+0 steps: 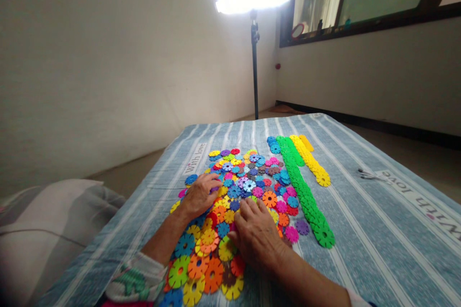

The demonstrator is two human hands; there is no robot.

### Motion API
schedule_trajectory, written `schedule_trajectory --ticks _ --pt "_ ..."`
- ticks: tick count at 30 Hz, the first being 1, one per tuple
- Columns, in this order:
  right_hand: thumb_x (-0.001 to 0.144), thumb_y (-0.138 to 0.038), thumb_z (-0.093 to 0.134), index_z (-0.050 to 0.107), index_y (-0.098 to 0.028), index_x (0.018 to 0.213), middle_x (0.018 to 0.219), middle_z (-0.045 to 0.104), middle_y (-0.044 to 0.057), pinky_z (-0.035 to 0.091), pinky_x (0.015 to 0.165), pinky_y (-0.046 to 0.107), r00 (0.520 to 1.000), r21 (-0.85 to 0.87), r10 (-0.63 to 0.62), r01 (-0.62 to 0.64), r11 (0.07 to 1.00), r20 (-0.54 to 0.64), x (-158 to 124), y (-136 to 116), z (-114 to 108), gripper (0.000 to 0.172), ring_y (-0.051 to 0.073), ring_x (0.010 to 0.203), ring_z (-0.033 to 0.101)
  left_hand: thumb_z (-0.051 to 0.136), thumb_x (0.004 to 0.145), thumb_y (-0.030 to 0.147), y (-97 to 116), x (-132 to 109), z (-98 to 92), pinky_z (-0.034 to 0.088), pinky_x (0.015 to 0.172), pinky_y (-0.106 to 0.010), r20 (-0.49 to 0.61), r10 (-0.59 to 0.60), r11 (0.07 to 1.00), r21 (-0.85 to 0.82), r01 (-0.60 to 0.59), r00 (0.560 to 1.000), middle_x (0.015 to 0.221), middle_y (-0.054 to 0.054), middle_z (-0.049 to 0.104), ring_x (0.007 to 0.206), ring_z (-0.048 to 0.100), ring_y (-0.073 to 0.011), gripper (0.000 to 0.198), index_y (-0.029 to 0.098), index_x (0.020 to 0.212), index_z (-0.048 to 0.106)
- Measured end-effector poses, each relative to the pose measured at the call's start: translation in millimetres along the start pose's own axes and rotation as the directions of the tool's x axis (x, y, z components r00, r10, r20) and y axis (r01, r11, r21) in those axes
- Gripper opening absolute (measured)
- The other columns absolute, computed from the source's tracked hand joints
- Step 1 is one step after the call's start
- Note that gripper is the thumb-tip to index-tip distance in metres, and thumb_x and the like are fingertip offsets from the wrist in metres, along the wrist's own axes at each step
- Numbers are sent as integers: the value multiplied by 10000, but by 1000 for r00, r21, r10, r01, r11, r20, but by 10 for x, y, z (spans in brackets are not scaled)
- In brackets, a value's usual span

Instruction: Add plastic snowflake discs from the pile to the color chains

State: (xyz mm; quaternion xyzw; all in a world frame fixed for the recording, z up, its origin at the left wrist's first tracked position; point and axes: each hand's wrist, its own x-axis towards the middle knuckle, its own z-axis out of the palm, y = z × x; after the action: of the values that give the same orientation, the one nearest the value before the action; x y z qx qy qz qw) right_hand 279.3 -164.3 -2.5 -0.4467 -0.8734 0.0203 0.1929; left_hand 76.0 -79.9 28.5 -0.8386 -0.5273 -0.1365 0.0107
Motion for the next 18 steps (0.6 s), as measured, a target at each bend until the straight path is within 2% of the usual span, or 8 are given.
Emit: schedule_trajectory --ticks 6,13,18 --pt "868 -329 655 663 -138 1041 1256 610 155 399 1030 502 1000 -7 -12 12 1000 11 6 -3 -18 258 321 1199 513 582 769 125 12 -6 -38 396 1036 -462 46 17 999 33 -18 999 1162 -110 628 1116 555 -281 148 182 845 696" --pt "884 -331 629 669 -142 1044 1275 605 153 394 1039 493 1000 -5 -9 9 1000 22 3 -2 -23 250 320 1215 512 604 650 50 -61 6 20 454 964 -411 -31 -9 992 -124 5 999 1048 -68 670 1063 595 -258 159 191 724 608" --pt "877 -325 638 670 -141 1043 1258 615 152 400 1033 495 1000 -22 -16 16 1000 11 6 -6 -34 250 324 1204 521 594 686 78 -108 23 53 442 1007 -427 -84 -52 978 -206 33 995 1111 -78 683 1125 599 -256 124 193 643 606"
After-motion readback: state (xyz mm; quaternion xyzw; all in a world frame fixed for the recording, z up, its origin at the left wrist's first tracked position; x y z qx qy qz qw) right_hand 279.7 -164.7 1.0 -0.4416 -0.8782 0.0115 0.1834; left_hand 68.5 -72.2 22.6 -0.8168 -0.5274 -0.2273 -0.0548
